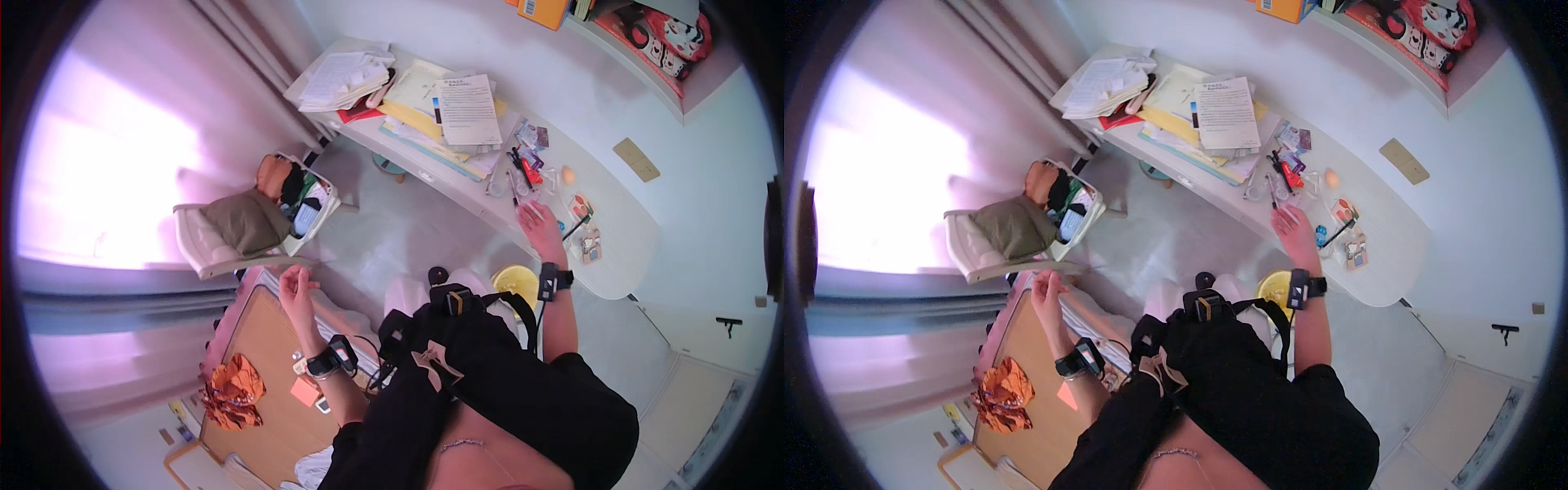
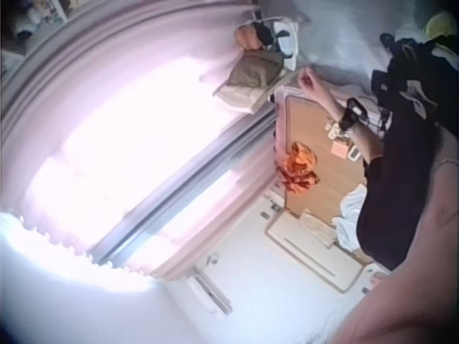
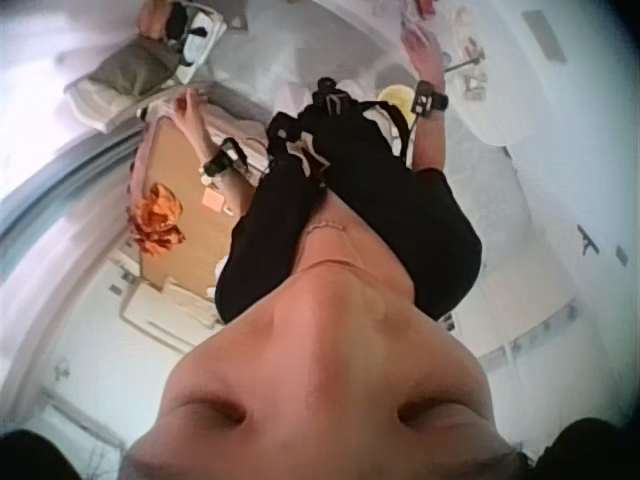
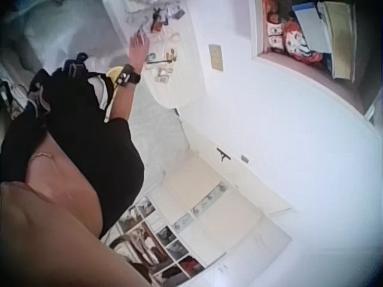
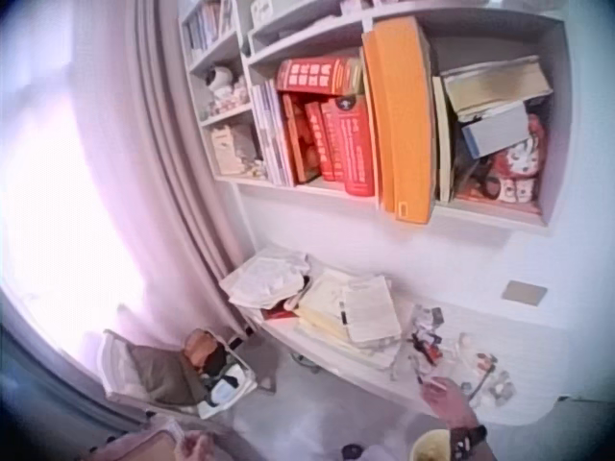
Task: Clean a small plush-toy-like object with a wet cloth and examine items in a drawer.
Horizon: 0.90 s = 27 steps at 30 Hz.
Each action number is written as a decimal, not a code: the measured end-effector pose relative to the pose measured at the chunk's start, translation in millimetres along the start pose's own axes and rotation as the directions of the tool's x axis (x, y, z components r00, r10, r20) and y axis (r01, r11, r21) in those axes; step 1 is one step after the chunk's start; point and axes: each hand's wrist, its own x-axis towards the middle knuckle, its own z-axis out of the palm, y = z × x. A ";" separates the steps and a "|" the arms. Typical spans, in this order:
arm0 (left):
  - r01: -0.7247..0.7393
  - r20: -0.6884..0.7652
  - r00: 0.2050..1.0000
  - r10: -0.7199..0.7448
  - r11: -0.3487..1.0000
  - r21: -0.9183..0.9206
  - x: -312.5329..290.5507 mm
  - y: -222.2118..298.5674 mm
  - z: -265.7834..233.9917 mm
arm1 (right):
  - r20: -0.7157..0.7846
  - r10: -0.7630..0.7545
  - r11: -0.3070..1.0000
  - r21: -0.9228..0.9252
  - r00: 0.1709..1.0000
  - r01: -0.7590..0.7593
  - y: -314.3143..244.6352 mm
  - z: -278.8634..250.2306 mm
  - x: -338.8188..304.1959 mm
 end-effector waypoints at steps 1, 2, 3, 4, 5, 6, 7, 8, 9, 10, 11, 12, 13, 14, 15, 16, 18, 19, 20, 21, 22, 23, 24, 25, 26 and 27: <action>-0.015 0.014 1.000 0.015 1.000 0.007 22.1 -1.8 8.0 | -0.014 -0.010 1.000 0.003 1.000 0.010 7.2 16.8 10.5; -0.037 0.034 0.999 0.037 0.999 0.012 47.2 -2.0 17.1 | -0.007 0.028 1.000 -0.003 1.000 -0.028 15.2 33.0 24.7; -0.032 0.118 0.993 0.026 0.998 0.051 69.3 0.0 26.9 | 0.000 0.064 0.998 -0.007 0.998 -0.064 17.5 44.6 36.5; -0.019 0.158 0.987 0.013 0.999 0.039 94.6 -5.1 41.4 | -0.012 0.044 0.999 0.007 0.999 -0.044 15.7 51.6 42.9; -0.024 0.226 0.974 0.007 0.997 0.070 120.3 -10.0 52.6 | -0.027 0.030 0.998 -0.046 0.999 -0.031 20.5 55.8 48.9; -0.032 0.294 0.956 0.000 0.994 0.105 146.5 -15.9 61.1 | -0.044 0.018 0.995 -0.094 0.999 -0.022 28.4 59.4 52.3; -0.041 0.367 0.930 0.009 0.996 0.080 174.2 -23.8 74.4 | -0.056 0.009 0.997 -0.075 0.998 -0.013 31.7 62.4 56.0; -0.062 0.421 0.907 0.024 0.995 0.076 202.5 -31.8 87.5 | -0.058 -0.035 0.995 -0.092 0.998 0.029 33.5 65.7 57.4; -0.080 0.477 0.879 0.012 0.989 0.122 227.4 -33.6 104.9 | -0.066 -0.084 0.991 -0.111 0.994 0.076 33.5 63.2 58.4; -0.099 0.529 0.849 -0.003 0.981 0.166 250.9 -35.6 120.8 | -0.088 -0.094 0.992 -0.096 0.992 0.086 38.5 61.9 59.9; -0.088 0.573 0.819 -0.033 0.979 0.182 273.4 -41.0 137.8 | -0.167 -0.133 0.991 -0.052 0.977 0.126 43.2 57.4 62.4; -0.079 0.615 0.786 -0.061 0.977 0.197 292.6 -41.8 155.0 | -0.244 -0.169 0.985 -0.013 0.955 0.171 46.4 47.6 65.2; -0.068 0.659 0.747 -0.093 0.974 0.215 310.1 -43.1 169.6 | -0.286 -0.179 0.981 0.019 0.941 0.192 51.9 39.1 68.5; -0.066 0.684 0.722 -0.103 0.974 0.217 323.5 -40.8 190.0 | -0.314 -0.194 0.977 0.026 0.929 0.213 57.5 23.7 72.4; -0.125 0.715 0.688 -0.122 0.951 0.283 333.0 -35.7 205.8 | -0.224 -0.146 0.986 0.048 0.964 0.160 65.0 10.2 74.9; -0.187 0.741 0.657 -0.142 0.921 0.342 345.5 -29.5 218.9 | -0.128 -0.093 0.993 0.063 0.987 0.102 71.5 6.8 79.2; -0.174 0.762 0.618 -0.192 0.912 0.371 373.3 -17.8 229.2 | -0.093 0.012 1.000 0.008 0.996 -0.011 91.0 34.3 90.2; -0.099 0.743 0.639 -0.198 0.937 0.334 389.3 -14.0 229.2 | -0.041 0.123 0.990 -0.057 0.992 -0.125 104.0 54.7 96.1; -0.025 0.722 0.661 -0.204 0.956 0.293 401.1 -10.0 225.6 | 0.003 0.153 0.976 -0.160 0.988 -0.151 118.1 73.0 103.5; -0.013 0.725 0.653 -0.221 0.953 0.303 410.3 -4.0 222.7 | 0.043 0.184 0.951 -0.262 0.982 -0.167 128.5 85.2 111.9; 0.055 0.695 0.675 -0.247 0.957 0.286 417.3 2.8 215.1 | 0.028 0.191 0.950 -0.257 0.981 -0.178 144.0 85.6 118.6; 0.111 0.665 0.700 -0.261 0.959 0.260 424.6 12.2 212.5 | 0.008 0.250 0.934 -0.266 0.968 -0.239 163.8 81.7 134.3; 0.112 0.666 0.697 -0.265 0.958 0.264 427.3 16.0 213.2 | -0.013 0.305 0.915 -0.271 0.952 -0.297 180.7 73.6 151.4; 0.131 0.651 0.717 -0.251 0.965 0.229 427.8 17.2 211.9 | -0.014 0.311 0.915 -0.267 0.950 -0.303 193.0 67.6 169.4; 0.147 0.631 0.738 -0.240 0.969 0.197 428.4 17.3 210.5 | -0.042 0.357 0.849 -0.401 0.933 -0.343 206.3 62.5 185.4; 0.131 0.629 0.740 -0.238 0.968 0.213 430.0 15.9 207.0 | -0.069 0.404 0.761 -0.528 0.912 -0.377 222.6 58.5 200.6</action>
